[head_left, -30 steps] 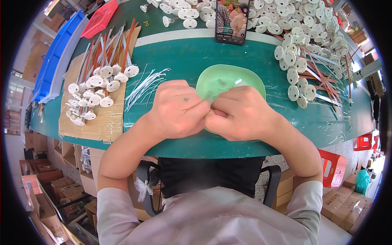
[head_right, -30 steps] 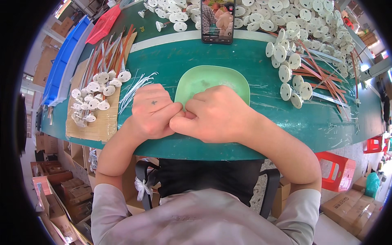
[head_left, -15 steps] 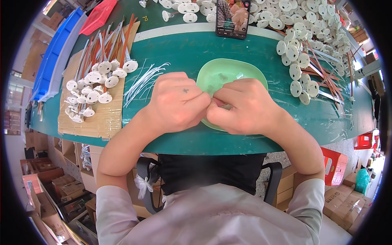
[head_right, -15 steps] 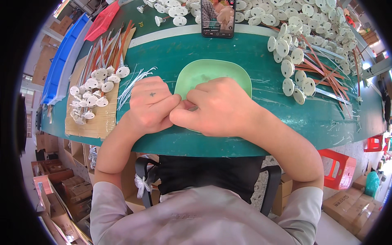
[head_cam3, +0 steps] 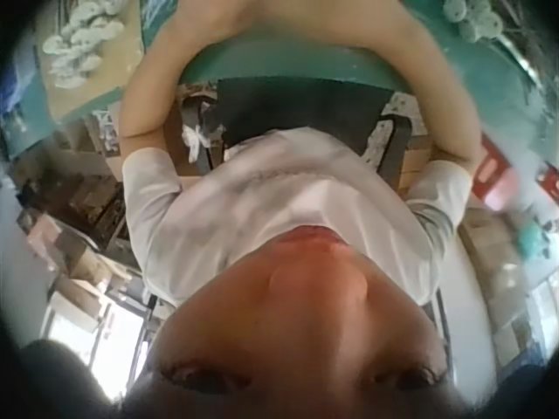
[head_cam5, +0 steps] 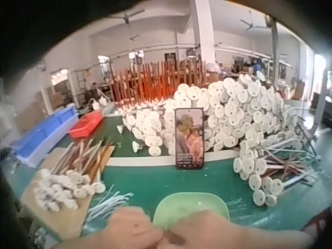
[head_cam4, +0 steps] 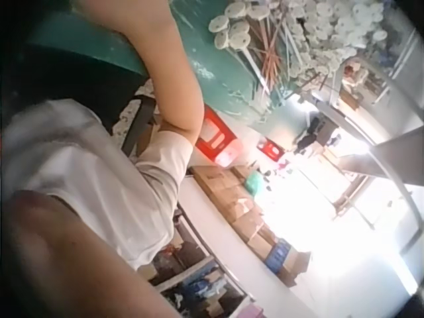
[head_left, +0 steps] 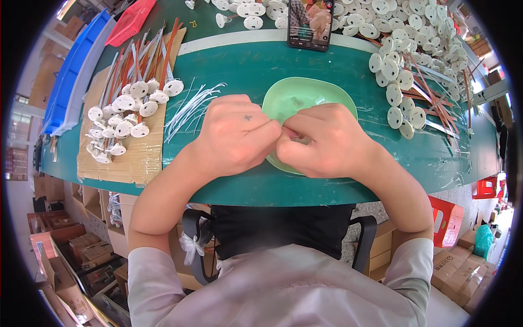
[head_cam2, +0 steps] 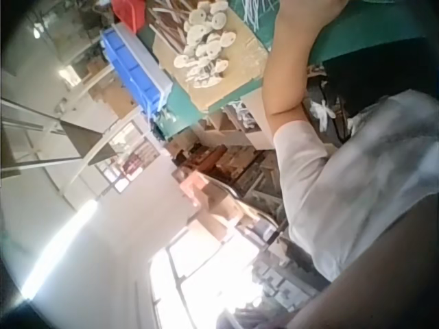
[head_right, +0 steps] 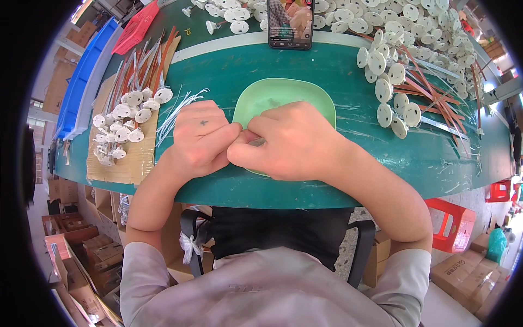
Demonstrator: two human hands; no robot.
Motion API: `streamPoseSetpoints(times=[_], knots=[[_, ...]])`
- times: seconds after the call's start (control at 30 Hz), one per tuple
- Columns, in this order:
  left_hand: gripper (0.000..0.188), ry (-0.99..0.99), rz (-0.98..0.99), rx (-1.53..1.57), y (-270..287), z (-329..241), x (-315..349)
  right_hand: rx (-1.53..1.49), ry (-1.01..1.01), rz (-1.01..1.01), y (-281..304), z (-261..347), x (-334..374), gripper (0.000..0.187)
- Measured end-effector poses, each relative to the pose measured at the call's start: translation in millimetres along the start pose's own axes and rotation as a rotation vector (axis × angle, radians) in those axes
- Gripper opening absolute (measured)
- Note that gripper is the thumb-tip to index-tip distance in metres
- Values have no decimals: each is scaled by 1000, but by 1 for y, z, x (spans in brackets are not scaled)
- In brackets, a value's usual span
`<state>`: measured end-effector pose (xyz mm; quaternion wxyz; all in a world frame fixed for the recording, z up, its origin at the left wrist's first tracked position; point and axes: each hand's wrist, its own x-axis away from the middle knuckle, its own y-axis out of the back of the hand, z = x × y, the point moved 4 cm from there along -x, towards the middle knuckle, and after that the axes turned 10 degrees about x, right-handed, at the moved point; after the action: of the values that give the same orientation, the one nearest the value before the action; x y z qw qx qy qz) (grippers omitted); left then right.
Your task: The person assembles LED light fixtures by hand at a green workbench. They repeatedly pick up white circular diffusers and attach them to a flexible LED strip, then place the completed units into a green tray. The process involves handling small components and wires in a repetitive assembly line fashion.
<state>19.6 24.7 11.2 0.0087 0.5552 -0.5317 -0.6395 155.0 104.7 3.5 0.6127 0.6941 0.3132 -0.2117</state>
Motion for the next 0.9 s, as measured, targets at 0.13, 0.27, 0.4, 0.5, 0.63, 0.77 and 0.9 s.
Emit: streamPoseSetpoints(times=[0.13, 0.27, 0.4, 0.5, 0.63, 0.77, 0.9], knots=[[22, 15, -7, 28, 1, 3, -1, 44, -5, -10, 2, -3, 3, 18], [21, 60, -108, 23, 2, 14, -1, 107, -33, 30, 24, -21, -7, 21], [22, 136, -148, -12, 1, 20, 2, 189, -131, -73, 65, -33, -10, 19], [18, 89, -111, -11, 1, 13, 0, 300, -262, -92, 101, -37, 21, 15], [18, 46, -77, -6, -4, 6, 1, 569, -792, -124, 132, -51, 91, 16], [18, 38, -84, -17, -5, 3, 2, 618, -1116, 113, 126, -62, 121, 27], [17, 25, -112, -12, -6, 7, 4, 596, -1019, -120, 119, -58, 136, 18]])
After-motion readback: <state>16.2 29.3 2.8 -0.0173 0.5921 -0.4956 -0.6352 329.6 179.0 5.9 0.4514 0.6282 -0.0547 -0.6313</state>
